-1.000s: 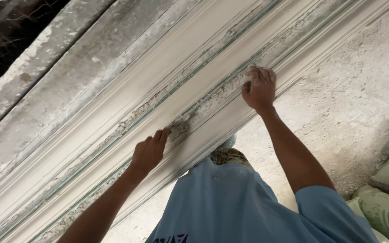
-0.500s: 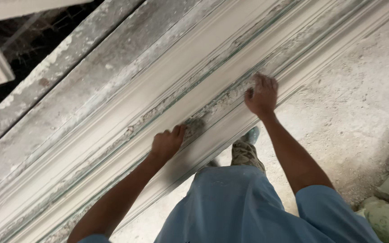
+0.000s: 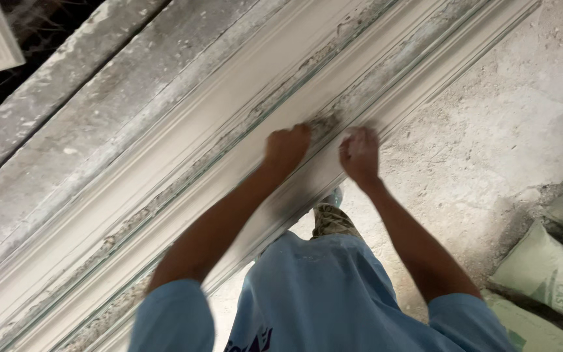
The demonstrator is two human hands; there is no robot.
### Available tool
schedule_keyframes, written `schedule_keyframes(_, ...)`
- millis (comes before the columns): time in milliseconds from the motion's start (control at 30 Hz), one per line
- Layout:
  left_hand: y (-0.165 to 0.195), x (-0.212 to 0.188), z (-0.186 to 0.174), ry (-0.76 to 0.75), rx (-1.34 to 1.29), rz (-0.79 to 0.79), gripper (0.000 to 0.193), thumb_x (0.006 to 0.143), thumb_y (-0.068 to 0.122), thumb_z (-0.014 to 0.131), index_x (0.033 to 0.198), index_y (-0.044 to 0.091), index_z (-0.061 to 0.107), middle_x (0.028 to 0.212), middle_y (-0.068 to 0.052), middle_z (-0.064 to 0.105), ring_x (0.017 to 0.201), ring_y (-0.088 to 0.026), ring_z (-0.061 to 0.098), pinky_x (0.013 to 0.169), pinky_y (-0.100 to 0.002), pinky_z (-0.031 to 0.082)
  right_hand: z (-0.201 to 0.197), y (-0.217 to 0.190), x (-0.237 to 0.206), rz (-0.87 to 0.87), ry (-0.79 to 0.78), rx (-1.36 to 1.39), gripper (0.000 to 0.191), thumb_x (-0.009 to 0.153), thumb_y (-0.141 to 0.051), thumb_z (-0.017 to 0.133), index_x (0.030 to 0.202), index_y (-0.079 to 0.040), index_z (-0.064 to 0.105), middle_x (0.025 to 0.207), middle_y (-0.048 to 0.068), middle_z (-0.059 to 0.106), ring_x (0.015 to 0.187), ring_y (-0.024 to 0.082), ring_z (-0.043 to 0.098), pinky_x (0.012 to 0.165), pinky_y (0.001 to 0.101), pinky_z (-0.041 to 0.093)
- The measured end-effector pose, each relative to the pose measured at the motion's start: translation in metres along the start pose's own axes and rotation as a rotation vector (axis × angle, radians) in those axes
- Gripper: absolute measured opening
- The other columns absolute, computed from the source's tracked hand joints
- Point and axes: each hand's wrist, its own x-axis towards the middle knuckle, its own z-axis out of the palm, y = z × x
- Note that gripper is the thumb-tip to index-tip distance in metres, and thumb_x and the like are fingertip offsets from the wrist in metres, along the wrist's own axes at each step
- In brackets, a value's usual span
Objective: The person kneels beside long decorative plaster molding pieces laid on the floor and uses a small putty knife to scrape excess dried plaster out of the grooves along each piece. They work along the lengths of several moldings, brushing debris aside with the tool and their hand as they go.
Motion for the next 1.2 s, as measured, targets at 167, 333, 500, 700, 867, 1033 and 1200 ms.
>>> schedule_keyframes(167,-0.045,-0.090,-0.005,-0.038,0.116,0.048,0.040,0.096,0.014,0.060,0.135,0.004,0.054,0.109,-0.015,0.069,0.062,-0.027,0.072,0.040,-0.040,0.054,-0.030,0.090,0.079,-0.201,-0.009,-0.120,0.027,0.100,-0.013,0.059,0.125,-0.004,0.059,0.124,0.019,0.063,0.125,0.037,0.058,0.119,0.0615,0.035)
schedule_keyframes(333,-0.036,-0.079,0.017,-0.170,0.090,-0.031,0.048,0.092,0.016,0.061,0.137,0.004,0.052,0.110,-0.017,0.068,0.055,-0.026,0.071,0.033,-0.038,0.054,-0.007,0.117,0.121,-0.212,0.008,-0.256,0.050,0.098,-0.022,0.062,0.143,0.000,0.056,0.146,0.024,0.057,0.139,0.046,0.045,0.114,0.0633,0.028)
schedule_keyframes(500,0.007,0.020,0.057,0.186,0.144,0.084,0.044,0.090,0.014,0.065,0.132,0.006,0.059,0.111,-0.010,0.071,0.066,-0.024,0.071,0.043,-0.038,0.054,0.008,0.131,0.120,-0.172,-0.052,-0.239,0.047,0.101,-0.017,0.059,0.146,-0.003,0.062,0.155,0.019,0.054,0.145,0.043,0.044,0.122,0.0609,0.028)
schedule_keyframes(700,-0.006,-0.004,0.032,-0.047,-0.071,-0.054,0.049,0.092,0.014,0.063,0.140,0.004,0.056,0.112,-0.013,0.070,0.069,-0.029,0.072,0.046,-0.043,0.058,0.005,0.137,0.112,-0.135,-0.029,-0.187,0.044,0.094,-0.014,0.060,0.137,-0.005,0.065,0.151,0.013,0.057,0.143,0.038,0.048,0.123,0.0566,0.033)
schedule_keyframes(867,-0.017,-0.023,0.004,-0.045,-0.435,-0.193,0.040,0.098,0.014,0.055,0.138,0.012,0.059,0.125,-0.012,0.069,0.072,-0.038,0.073,0.059,-0.051,0.060,0.006,0.137,0.112,-0.102,-0.036,-0.224,0.046,0.090,-0.014,0.062,0.135,-0.007,0.066,0.151,0.012,0.058,0.143,0.036,0.049,0.122,0.0562,0.031)
schedule_keyframes(1033,0.000,0.009,0.014,-0.093,-0.305,-0.213,0.031,0.097,0.017,0.056,0.126,0.018,0.068,0.114,-0.014,0.068,0.071,-0.037,0.074,0.057,-0.050,0.061,0.006,0.142,0.111,-0.055,-0.042,-0.196,0.049,0.089,-0.016,0.063,0.137,-0.006,0.064,0.149,0.016,0.056,0.141,0.038,0.048,0.123,0.0558,0.030)
schedule_keyframes(1200,0.004,0.025,0.025,-0.067,-0.224,-0.165,0.030,0.098,0.016,0.057,0.125,0.015,0.069,0.103,-0.012,0.069,0.072,-0.034,0.074,0.058,-0.047,0.062,0.004,0.139,0.112,-0.027,-0.065,-0.241,0.047,0.091,-0.016,0.063,0.138,-0.008,0.064,0.149,0.015,0.057,0.142,0.038,0.049,0.124,0.0563,0.030)
